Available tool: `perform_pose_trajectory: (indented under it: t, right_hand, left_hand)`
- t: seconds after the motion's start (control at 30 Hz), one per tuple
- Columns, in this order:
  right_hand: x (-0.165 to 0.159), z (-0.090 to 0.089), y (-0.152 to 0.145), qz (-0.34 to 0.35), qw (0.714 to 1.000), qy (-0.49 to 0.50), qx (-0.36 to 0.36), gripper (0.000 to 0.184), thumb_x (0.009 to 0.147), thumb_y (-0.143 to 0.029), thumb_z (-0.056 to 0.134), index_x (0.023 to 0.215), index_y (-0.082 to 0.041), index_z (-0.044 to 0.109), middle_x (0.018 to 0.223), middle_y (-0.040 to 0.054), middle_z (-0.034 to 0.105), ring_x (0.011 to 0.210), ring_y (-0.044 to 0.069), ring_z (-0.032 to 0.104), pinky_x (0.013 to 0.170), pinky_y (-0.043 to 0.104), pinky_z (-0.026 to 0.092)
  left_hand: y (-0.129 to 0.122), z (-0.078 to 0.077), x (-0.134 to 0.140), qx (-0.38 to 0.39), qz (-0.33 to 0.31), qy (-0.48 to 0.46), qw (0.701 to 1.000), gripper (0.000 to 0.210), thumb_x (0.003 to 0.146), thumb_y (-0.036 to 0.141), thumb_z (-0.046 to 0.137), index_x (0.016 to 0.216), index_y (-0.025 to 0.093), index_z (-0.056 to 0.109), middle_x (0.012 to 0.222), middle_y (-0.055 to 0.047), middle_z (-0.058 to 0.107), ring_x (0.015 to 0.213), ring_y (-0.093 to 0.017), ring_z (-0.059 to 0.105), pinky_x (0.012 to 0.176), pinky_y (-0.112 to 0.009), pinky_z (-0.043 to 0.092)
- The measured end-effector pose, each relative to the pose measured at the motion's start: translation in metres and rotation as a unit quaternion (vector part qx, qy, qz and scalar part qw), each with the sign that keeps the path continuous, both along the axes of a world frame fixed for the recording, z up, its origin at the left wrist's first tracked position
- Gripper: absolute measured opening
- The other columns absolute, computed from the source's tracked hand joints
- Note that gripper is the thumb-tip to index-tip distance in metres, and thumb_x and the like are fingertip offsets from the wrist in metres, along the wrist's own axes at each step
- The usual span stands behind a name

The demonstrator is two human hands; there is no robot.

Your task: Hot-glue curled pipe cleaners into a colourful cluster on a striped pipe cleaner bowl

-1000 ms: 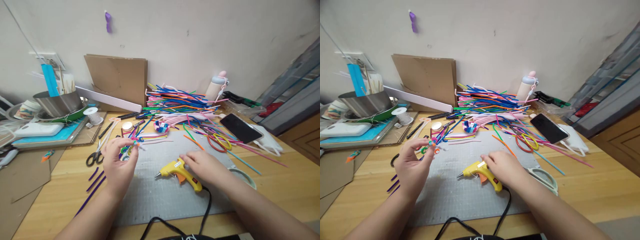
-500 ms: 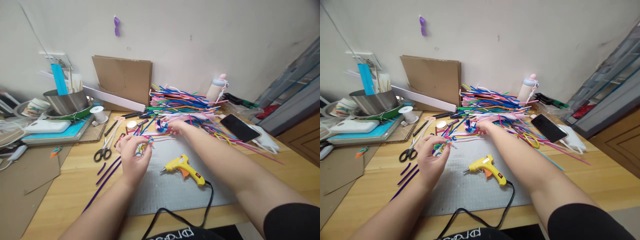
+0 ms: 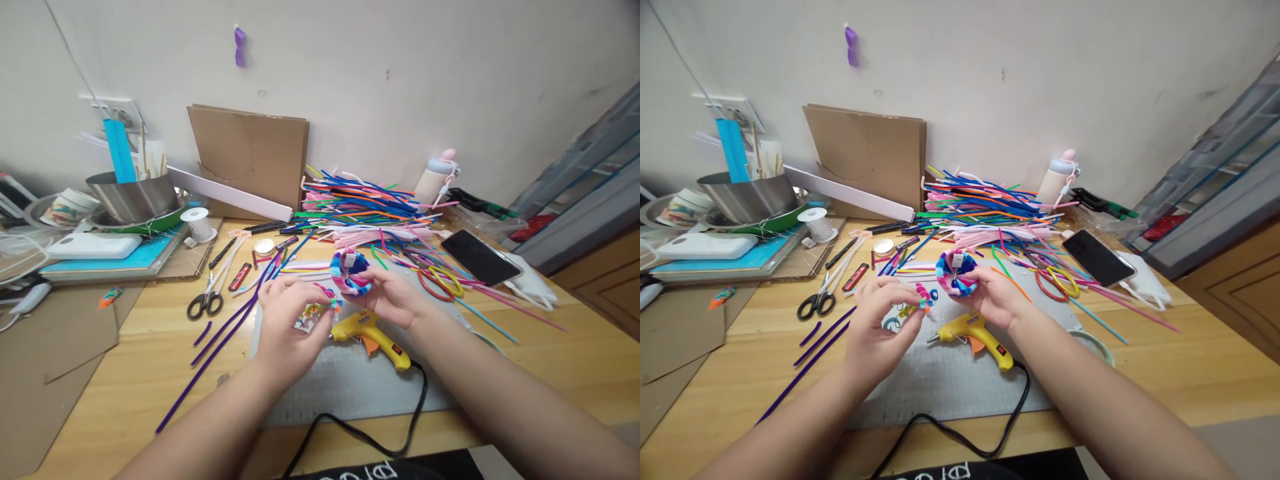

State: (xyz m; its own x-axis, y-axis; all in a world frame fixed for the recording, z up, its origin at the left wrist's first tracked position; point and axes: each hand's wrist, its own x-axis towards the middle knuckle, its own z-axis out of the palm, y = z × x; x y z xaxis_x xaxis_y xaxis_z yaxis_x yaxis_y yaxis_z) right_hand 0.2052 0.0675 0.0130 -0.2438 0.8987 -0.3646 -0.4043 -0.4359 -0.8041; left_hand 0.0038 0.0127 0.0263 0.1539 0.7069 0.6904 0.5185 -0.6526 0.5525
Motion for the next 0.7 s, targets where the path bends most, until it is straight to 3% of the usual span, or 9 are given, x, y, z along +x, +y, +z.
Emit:
perform_pose_trajectory:
  t: [0.07, 0.17, 0.3, 0.37, 0.5, 0.6, 0.7]
  right_hand:
    - [0.005, -0.002, -0.008, -0.012, 0.998, 0.055, -0.015, 0.024, 0.078, -0.009, 0.050, 0.095, -0.021, 0.062, 0.084, 0.0008, 0.073, 0.079, 0.016, 0.069, 0.088, 0.037, 0.052]
    - [0.011, -0.003, -0.014, -0.010, 0.991, 0.125, -0.049, 0.023, 0.086, -0.023, 0.044, 0.101, -0.017, 0.061, 0.091, 0.0061, 0.074, 0.089, 0.021, 0.069, 0.091, 0.042, 0.051]
    - [0.011, -0.004, -0.017, 0.013, 0.986, 0.156, -0.052, 0.042, 0.095, -0.044, 0.031, 0.113, -0.017, 0.058, 0.111, 0.0099, 0.070, 0.105, 0.024, 0.065, 0.091, 0.046, 0.050]
    - [0.008, -0.004, -0.018, 0.019, 0.989, 0.139, -0.040, 0.042, 0.097, -0.044, 0.029, 0.114, -0.020, 0.057, 0.117, 0.0089, 0.067, 0.109, 0.023, 0.063, 0.090, 0.047, 0.049]
    - [-0.003, -0.001, -0.026, -0.047, 0.995, 0.071, 0.060, 0.031, 0.095, -0.042, 0.038, 0.111, -0.026, 0.060, 0.122, 0.0022, 0.065, 0.112, 0.021, 0.060, 0.091, 0.043, 0.050]
    - [-0.010, 0.003, -0.035, -0.088, 0.984, 0.014, 0.155, 0.029, 0.089, -0.045, 0.051, 0.111, -0.029, 0.061, 0.120, 0.0002, 0.065, 0.111, 0.020, 0.059, 0.092, 0.035, 0.049]
    - [-0.016, 0.005, -0.042, -0.069, 0.973, -0.031, 0.219, 0.036, 0.083, -0.047, 0.060, 0.114, -0.030, 0.059, 0.116, 0.0024, 0.065, 0.105, 0.022, 0.061, 0.091, 0.036, 0.049]
  left_hand:
    - [-0.002, 0.002, 0.001, -0.001, -0.013, 0.009, 1.000, 0.015, 0.075, 0.012, 0.065, 0.079, 0.026, 0.061, 0.080, 0.002, 0.070, 0.085, -0.021, 0.059, 0.086, -0.042, 0.034]
    - [-0.004, 0.004, 0.001, -0.036, -0.037, 0.001, 0.999, 0.015, 0.074, 0.011, 0.065, 0.079, 0.025, 0.061, 0.083, 0.001, 0.070, 0.087, -0.021, 0.060, 0.088, -0.042, 0.036]
    - [-0.002, 0.010, -0.001, -0.181, -0.082, -0.095, 0.976, 0.007, 0.075, 0.017, 0.065, 0.076, 0.023, 0.061, 0.085, -0.002, 0.068, 0.087, -0.020, 0.061, 0.086, -0.040, 0.043]
    - [0.000, 0.014, -0.003, -0.303, -0.121, -0.159, 0.932, 0.005, 0.075, 0.021, 0.066, 0.075, 0.021, 0.061, 0.081, -0.002, 0.066, 0.079, -0.018, 0.061, 0.078, -0.035, 0.046]
    - [0.004, 0.015, -0.005, -0.514, -0.201, -0.249, 0.796, 0.015, 0.067, 0.023, 0.074, 0.072, 0.017, 0.061, 0.067, 0.001, 0.062, 0.058, -0.010, 0.056, 0.059, -0.025, 0.044]
    - [0.006, 0.012, -0.003, -0.587, -0.235, -0.288, 0.719, 0.019, 0.063, 0.023, 0.077, 0.071, 0.016, 0.061, 0.060, 0.002, 0.061, 0.051, -0.009, 0.054, 0.050, -0.022, 0.040]
    - [0.006, 0.007, 0.000, -0.621, -0.245, -0.319, 0.673, 0.021, 0.062, 0.023, 0.078, 0.072, 0.015, 0.062, 0.059, 0.001, 0.062, 0.049, -0.009, 0.054, 0.048, -0.021, 0.038]
